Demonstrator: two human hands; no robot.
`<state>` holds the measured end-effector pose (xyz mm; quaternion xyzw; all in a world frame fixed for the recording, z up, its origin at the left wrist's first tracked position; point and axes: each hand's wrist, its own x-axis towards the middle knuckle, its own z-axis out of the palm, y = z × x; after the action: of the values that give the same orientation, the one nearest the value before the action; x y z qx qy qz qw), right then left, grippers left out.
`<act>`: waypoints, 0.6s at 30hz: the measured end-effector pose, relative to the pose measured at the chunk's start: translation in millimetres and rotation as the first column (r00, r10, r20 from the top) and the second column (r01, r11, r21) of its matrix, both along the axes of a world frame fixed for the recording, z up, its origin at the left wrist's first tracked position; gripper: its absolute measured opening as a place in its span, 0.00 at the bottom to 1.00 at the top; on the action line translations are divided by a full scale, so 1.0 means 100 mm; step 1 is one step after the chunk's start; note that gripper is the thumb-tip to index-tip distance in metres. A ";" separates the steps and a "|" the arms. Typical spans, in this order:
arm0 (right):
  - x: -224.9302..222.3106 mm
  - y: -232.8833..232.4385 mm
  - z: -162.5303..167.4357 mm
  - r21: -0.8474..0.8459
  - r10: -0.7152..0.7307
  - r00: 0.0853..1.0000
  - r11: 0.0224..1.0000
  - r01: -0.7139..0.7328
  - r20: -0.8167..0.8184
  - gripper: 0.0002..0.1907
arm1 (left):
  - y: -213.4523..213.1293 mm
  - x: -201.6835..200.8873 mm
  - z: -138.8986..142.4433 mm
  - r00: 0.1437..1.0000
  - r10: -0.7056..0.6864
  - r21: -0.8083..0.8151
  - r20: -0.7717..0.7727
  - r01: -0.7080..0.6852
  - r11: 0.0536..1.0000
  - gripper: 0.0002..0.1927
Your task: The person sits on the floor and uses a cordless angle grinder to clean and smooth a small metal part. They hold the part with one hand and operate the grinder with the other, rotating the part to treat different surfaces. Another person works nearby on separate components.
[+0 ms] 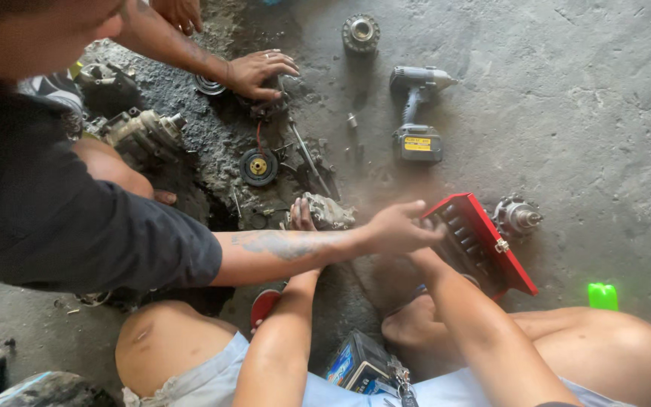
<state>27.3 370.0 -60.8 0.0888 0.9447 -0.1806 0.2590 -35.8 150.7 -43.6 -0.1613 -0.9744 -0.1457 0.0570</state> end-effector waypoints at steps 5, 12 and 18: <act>0.11 0.02 0.11 0.007 -0.159 0.987 0.987 0.159 -0.023 0.37 | -0.45 0.26 -0.39 0.999 0.006 0.384 0.031 -0.018 0.923 0.50; 0.17 -0.16 0.09 0.099 0.169 0.986 0.981 -0.166 -0.017 0.44 | -0.32 0.16 -0.21 0.921 0.094 0.142 0.377 -0.158 0.977 0.59; 0.18 -0.07 0.13 -0.158 -0.253 0.955 0.961 0.229 -0.155 0.28 | -0.35 0.23 -0.24 0.923 0.100 0.241 0.371 -0.199 0.950 0.66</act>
<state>45.5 362.9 -47.7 0.1692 0.9309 -0.2829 0.1574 -12.4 116.2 -67.6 -0.0474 -0.9485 -0.3008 -0.0868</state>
